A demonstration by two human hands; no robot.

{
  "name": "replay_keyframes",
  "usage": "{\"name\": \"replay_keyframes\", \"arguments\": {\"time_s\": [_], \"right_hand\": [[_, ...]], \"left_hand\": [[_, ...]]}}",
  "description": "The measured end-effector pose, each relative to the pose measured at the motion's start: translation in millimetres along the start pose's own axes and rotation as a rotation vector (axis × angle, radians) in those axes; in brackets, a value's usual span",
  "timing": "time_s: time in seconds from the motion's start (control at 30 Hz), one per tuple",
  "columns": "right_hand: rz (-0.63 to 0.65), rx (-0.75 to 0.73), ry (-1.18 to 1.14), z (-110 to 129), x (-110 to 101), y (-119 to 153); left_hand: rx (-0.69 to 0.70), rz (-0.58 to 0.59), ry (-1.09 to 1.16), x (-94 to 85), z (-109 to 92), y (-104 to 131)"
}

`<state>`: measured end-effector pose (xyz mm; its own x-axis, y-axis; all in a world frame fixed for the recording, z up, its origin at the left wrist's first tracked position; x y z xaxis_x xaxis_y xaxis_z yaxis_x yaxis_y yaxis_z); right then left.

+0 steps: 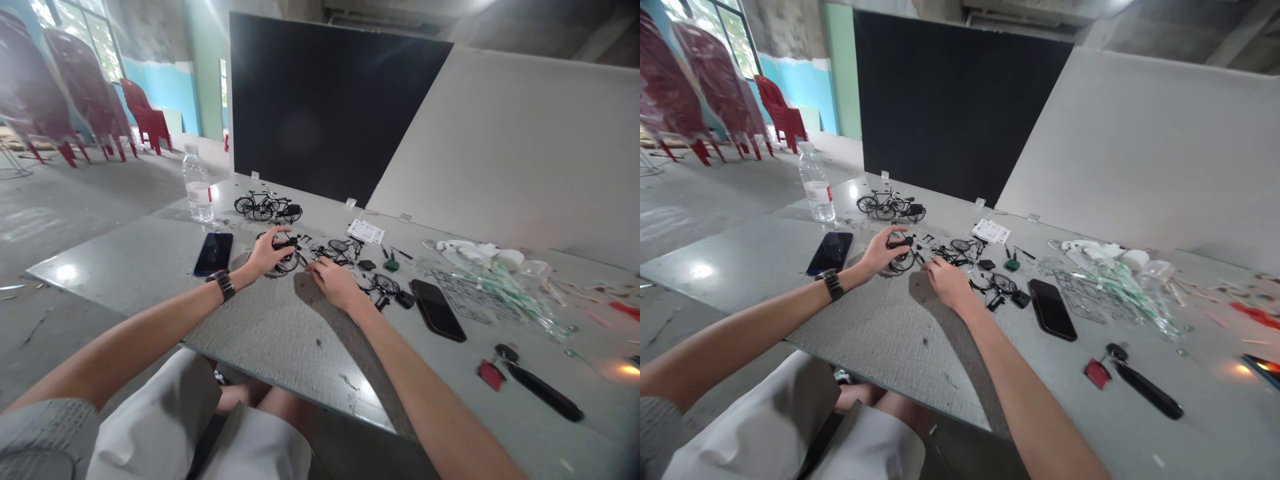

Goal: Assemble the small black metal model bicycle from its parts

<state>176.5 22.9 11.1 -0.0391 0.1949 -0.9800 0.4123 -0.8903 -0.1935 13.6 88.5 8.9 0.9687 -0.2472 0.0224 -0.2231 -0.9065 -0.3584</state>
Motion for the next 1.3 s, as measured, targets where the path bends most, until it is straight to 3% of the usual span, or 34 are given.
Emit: {"name": "replay_keyframes", "arguments": {"time_s": [0.23,0.4,0.73,1.3], "right_hand": [[-0.299,0.087,-0.352,7,-5,2],[-0.417,0.225,-0.6,0,1,6],[-0.422,0.355,-0.831,-12,16,7],[-0.298,0.439,-1.003,-8,23,9]], "left_hand": [[0.219,-0.003,-0.244,5.2,-24,9],[0.342,0.099,-0.469,19.9,-32,17],[0.478,0.223,-0.818,43.6,-32,30],[0.649,0.258,-0.91,52.0,-38,39]]}}
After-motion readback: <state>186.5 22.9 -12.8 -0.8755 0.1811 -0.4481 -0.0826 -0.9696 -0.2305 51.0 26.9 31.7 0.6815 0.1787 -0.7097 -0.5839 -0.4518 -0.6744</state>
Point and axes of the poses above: each hand's wrist, its own y-axis away from the middle knuckle, its own x-axis out of the palm, z = x × y, the point moved 8 cm from there along -y, towards the middle knuckle, and after that the axes turned 12 degrees about y, right-handed, at the moved point
